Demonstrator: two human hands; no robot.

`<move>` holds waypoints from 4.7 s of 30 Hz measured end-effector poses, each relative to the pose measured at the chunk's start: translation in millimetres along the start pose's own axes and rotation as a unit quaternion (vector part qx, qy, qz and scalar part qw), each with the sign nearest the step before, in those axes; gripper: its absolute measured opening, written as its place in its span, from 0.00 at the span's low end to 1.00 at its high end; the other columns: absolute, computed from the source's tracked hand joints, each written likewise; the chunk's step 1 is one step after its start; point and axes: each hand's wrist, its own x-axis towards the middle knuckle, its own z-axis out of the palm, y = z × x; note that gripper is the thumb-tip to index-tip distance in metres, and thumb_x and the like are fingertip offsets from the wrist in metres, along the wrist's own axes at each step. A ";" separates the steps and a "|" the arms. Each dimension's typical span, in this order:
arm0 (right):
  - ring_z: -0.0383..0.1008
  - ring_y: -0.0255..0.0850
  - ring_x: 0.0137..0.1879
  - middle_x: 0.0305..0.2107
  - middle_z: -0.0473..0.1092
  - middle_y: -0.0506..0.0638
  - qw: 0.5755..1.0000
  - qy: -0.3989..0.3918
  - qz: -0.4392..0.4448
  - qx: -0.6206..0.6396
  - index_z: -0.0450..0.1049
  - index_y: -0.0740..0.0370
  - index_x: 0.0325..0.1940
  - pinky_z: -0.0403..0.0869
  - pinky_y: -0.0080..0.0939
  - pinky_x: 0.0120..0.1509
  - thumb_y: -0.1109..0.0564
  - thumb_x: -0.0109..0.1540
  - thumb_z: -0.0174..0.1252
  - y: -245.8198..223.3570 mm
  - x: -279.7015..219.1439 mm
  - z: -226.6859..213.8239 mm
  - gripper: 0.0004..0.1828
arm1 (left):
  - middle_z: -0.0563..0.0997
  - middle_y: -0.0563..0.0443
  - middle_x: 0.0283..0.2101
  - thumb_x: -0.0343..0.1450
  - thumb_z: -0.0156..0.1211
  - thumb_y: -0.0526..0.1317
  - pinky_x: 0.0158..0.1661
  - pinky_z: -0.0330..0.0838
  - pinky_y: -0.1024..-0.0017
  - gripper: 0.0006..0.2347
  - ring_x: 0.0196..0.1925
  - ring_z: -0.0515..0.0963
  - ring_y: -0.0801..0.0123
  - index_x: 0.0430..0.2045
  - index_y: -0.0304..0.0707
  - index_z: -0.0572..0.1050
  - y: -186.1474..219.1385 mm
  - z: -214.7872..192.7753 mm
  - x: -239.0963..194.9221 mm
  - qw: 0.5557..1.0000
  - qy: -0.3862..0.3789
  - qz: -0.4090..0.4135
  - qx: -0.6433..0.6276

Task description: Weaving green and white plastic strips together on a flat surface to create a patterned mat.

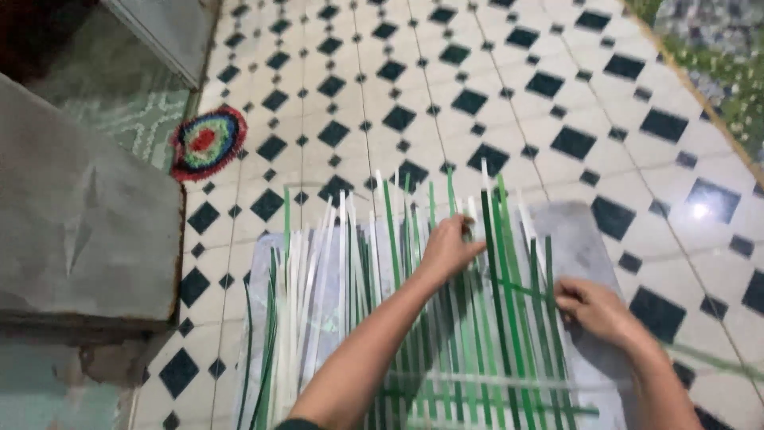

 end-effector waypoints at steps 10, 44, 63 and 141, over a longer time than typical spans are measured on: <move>0.73 0.42 0.37 0.32 0.75 0.50 0.992 -0.035 0.064 -0.099 0.76 0.58 0.32 0.70 0.41 0.44 0.60 0.65 0.46 -54.5 -36.9 0.4 0.13 | 0.55 0.40 0.69 0.64 0.47 0.22 0.43 0.78 0.58 0.23 0.49 0.78 0.51 0.54 0.38 0.68 -10.6 1.4 41.1 0.943 -0.108 0.033 0.313; 0.77 0.53 0.36 0.25 0.76 0.61 0.996 0.014 0.021 -0.087 0.76 0.65 0.39 0.72 0.49 0.48 0.61 0.64 0.50 -38.4 -31.4 2.1 0.09 | 0.80 0.45 0.34 0.66 0.59 0.39 0.43 0.73 0.62 0.10 0.41 0.79 0.59 0.36 0.34 0.77 -58.2 24.6 -9.7 0.990 0.000 -0.102 -0.095; 0.76 0.59 0.51 0.43 0.78 0.60 0.986 -0.011 -0.052 -0.156 0.80 0.58 0.47 0.73 0.54 0.57 0.59 0.59 0.58 -41.5 -29.2 -1.3 0.13 | 0.79 0.40 0.36 0.66 0.60 0.33 0.43 0.75 0.55 0.05 0.42 0.80 0.48 0.32 0.35 0.75 -66.6 33.3 -8.0 0.987 -0.002 0.028 0.156; 0.74 0.61 0.52 0.40 0.76 0.62 0.970 0.027 -0.072 -0.230 0.80 0.56 0.44 0.74 0.53 0.52 0.54 0.59 0.59 -24.9 -14.3 11.7 0.11 | 0.80 0.52 0.35 0.67 0.57 0.38 0.43 0.71 0.60 0.06 0.45 0.74 0.58 0.31 0.52 0.81 -58.4 14.0 42.2 0.742 -0.055 0.335 0.578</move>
